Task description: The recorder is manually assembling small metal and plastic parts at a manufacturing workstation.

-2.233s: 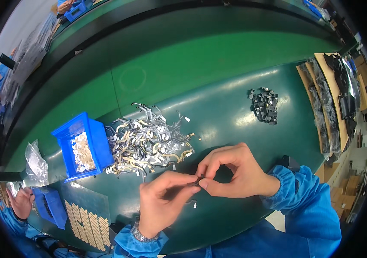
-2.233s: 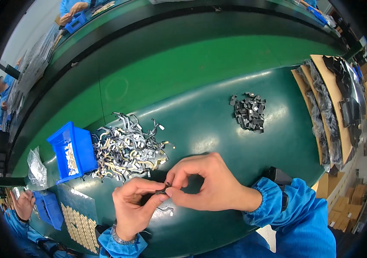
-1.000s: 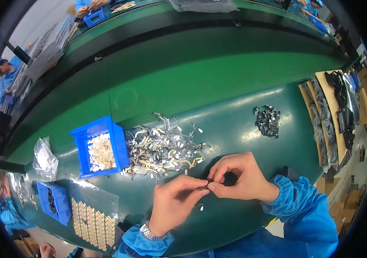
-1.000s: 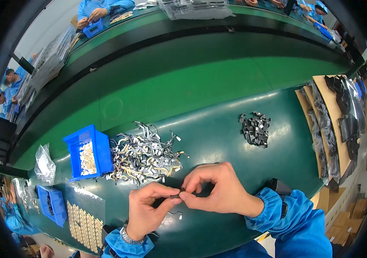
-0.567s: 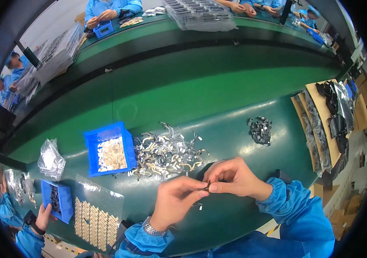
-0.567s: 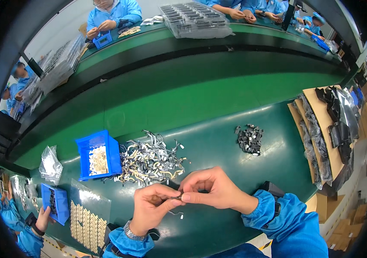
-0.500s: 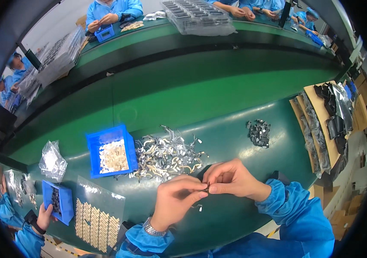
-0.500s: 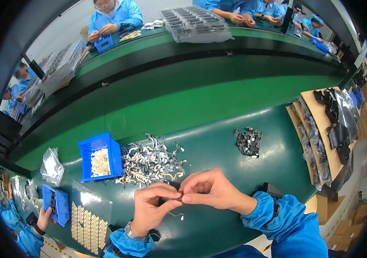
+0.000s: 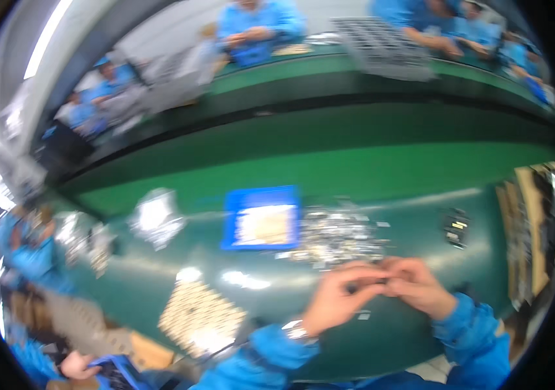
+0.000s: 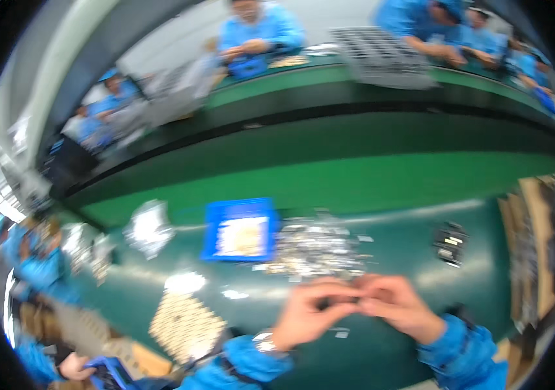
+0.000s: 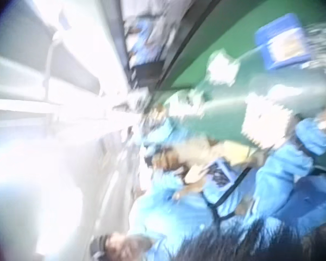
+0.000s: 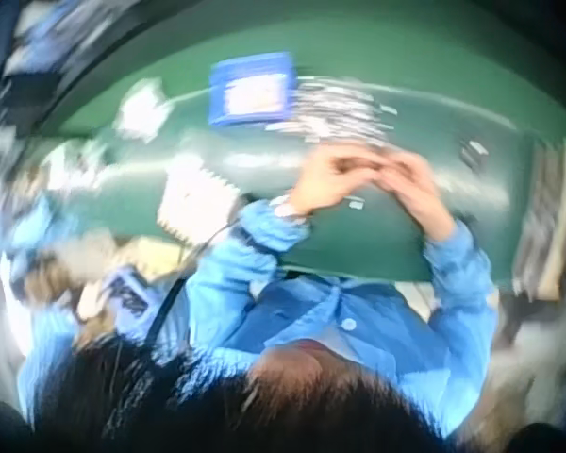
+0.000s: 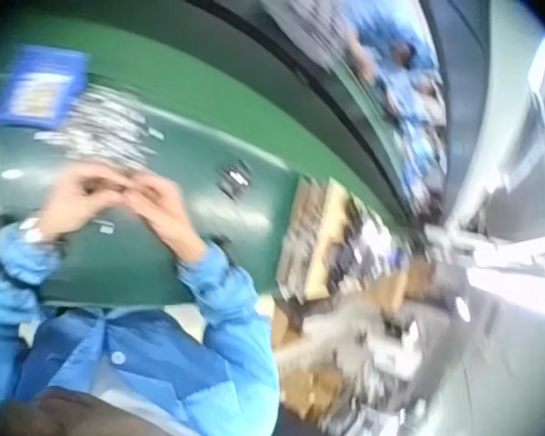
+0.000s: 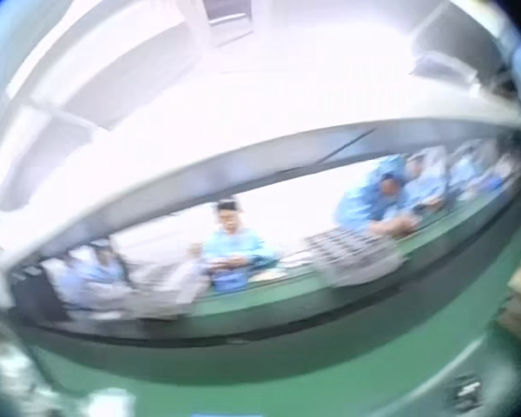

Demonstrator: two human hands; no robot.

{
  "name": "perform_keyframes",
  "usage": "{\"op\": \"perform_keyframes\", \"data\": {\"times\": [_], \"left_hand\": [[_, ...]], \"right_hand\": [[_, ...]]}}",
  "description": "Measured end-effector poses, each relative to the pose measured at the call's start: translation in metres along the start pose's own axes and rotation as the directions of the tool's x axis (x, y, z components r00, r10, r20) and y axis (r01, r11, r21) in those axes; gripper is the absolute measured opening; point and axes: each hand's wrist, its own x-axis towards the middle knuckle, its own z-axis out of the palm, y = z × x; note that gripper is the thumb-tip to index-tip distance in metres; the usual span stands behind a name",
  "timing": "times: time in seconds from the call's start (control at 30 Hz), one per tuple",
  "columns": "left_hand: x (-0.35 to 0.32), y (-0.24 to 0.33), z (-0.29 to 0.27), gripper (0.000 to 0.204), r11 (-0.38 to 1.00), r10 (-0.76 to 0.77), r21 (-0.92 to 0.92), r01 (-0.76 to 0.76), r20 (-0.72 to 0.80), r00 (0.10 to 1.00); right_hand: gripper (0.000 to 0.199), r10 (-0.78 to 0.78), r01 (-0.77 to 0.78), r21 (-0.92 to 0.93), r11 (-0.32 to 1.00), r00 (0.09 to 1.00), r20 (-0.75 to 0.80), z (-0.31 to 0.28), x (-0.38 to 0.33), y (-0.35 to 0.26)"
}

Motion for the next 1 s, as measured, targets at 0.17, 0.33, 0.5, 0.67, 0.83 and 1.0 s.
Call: {"op": "perform_keyframes", "data": {"times": [0.17,0.33,0.5,0.67,0.83,1.0], "left_hand": [[-0.001,-0.002,0.006,0.029,0.998,0.01,-0.055,-0.008,0.032,0.999],[-0.003,-0.006,0.007,0.025,0.992,0.124,-0.009,-0.124,-0.023,0.992],[-0.002,-0.005,0.008,0.017,0.965,0.262,-0.012,-0.262,-0.004,0.965],[0.0,-0.006,0.015,0.016,0.95,0.31,0.024,-0.311,0.033,0.95],[-0.002,-0.009,0.014,0.015,0.954,0.291,0.075,-0.292,0.027,0.956],[-0.007,0.007,-0.002,0.016,0.98,0.04,0.198,0.001,-0.203,0.978]], "right_hand": [[0.023,-0.102,0.102,-0.012,0.995,0.993,-0.059,0.011,-0.002,-0.002],[0.024,-0.139,0.138,-0.028,0.99,0.99,-0.035,0.003,0.005,0.011],[0.03,-0.154,0.15,-0.081,0.985,0.987,-0.045,-0.011,0.005,0.022],[0.031,-0.138,0.139,-0.112,0.984,0.99,0.019,-0.031,0.0,0.026],[0.015,-0.166,0.151,-0.12,0.981,0.978,-0.126,0.004,-0.008,0.013],[0.023,-0.084,0.068,-0.264,0.962,0.995,-0.051,0.008,0.011,-0.005]]}}
